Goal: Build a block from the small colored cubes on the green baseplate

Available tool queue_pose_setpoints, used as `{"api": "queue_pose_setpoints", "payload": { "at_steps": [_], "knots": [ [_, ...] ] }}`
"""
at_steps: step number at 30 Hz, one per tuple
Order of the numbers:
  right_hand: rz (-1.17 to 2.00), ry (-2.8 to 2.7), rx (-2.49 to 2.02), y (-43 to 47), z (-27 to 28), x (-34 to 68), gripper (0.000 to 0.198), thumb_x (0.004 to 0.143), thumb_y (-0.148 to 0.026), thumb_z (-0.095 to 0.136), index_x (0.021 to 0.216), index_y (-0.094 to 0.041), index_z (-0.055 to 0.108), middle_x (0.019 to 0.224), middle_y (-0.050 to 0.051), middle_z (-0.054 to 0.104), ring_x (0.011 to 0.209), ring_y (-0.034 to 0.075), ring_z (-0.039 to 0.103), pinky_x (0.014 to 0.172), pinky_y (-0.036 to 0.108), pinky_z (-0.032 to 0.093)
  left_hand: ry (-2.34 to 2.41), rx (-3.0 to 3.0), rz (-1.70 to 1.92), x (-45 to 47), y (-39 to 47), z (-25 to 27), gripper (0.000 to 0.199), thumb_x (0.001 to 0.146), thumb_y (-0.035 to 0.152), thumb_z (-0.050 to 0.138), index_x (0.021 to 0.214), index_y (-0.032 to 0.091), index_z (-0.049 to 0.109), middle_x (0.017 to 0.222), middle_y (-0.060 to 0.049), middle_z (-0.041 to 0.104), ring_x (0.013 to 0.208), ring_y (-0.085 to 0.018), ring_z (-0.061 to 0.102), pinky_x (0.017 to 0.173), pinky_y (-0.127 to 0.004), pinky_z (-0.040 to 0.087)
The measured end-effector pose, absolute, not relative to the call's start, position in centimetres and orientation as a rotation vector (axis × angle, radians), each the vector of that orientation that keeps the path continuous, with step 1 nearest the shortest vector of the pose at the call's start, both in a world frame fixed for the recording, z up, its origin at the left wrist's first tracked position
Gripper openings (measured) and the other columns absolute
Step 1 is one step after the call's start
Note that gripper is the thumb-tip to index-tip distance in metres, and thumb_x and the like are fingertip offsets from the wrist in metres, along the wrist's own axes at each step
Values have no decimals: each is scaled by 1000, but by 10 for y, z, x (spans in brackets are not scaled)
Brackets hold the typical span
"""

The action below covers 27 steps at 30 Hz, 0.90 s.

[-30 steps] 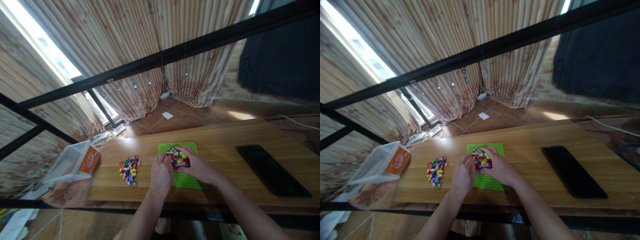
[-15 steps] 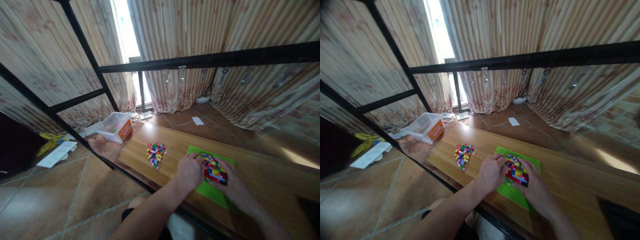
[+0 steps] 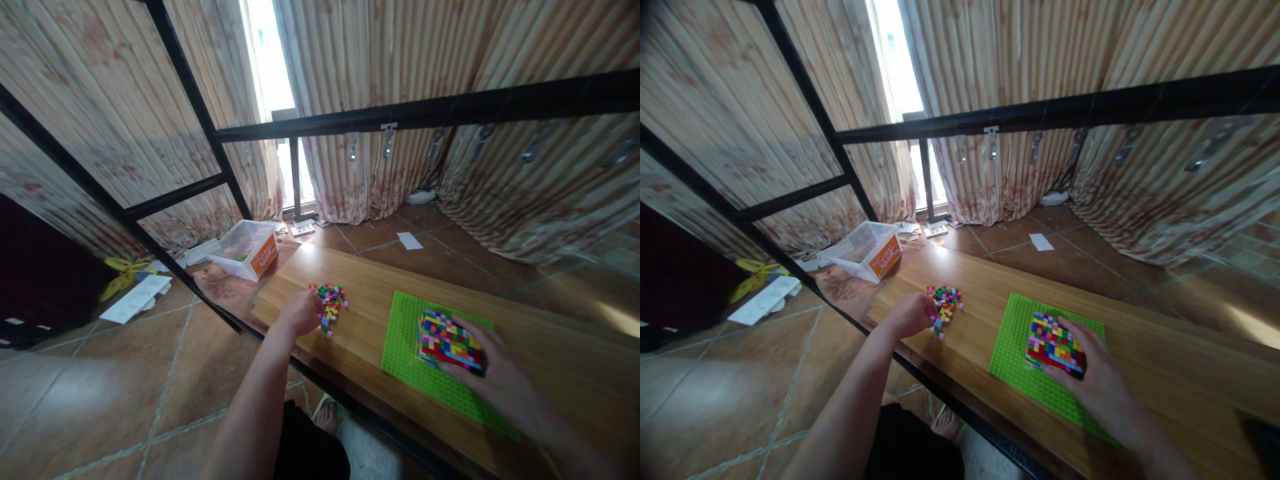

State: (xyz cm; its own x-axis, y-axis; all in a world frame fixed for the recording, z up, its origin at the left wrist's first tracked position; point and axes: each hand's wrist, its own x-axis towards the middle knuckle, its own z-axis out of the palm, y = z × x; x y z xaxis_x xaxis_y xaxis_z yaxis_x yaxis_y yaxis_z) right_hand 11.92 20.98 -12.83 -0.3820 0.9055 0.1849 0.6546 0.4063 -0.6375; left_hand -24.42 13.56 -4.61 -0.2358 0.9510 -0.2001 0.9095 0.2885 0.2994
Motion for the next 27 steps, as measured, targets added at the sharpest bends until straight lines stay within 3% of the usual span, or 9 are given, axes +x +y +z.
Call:
{"api": "queue_pose_setpoints", "payload": {
  "at_steps": [5, 10, 17, 27],
  "knots": [
    [685, -2131, -1301, 209, -127, 118, 69, 78, -49, 66, 141, -32, 44, 141, 14, 48, 126, 41, 52, 106, 54, 44, 2309, 1746, 158, -230, 131, -59, 16, 73, 25, 68, 87, 21, 73, 91, -9, 72, 95, -26, 67, 80, -31, 48],
    [725, -2137, -1323, 206, -122, 116, 77, 74, -50, 69, 143, -29, 41, 144, 12, 45, 129, 36, 51, 109, 56, 40, 2349, 1740, 95, -222, 135, -58, 14, 75, 17, 62, 85, 20, 70, 93, -11, 73, 97, -27, 67, 79, -32, 48],
    [765, -2082, -1323, 202, -116, 110, 84, 72, -45, 73, 146, -27, 37, 146, 13, 44, 132, 34, 48, 111, 56, 36, 2382, 1809, 93, -213, 141, -52, 10, 78, 23, 60, 86, 19, 66, 89, -9, 72, 89, -25, 67, 75, -31, 45],
    [900, -2012, -1288, 199, -106, 114, 91, 71, -42, 76, 150, -28, 32, 149, 12, 42, 133, 31, 48, 112, 51, 36, 1993, 1944, 544, -138, 160, -41, 10, 80, 18, 57, 71, 18, 57, 66, 0, 63, 65, -14, 59, 62, -25, 36]
  ]
}}
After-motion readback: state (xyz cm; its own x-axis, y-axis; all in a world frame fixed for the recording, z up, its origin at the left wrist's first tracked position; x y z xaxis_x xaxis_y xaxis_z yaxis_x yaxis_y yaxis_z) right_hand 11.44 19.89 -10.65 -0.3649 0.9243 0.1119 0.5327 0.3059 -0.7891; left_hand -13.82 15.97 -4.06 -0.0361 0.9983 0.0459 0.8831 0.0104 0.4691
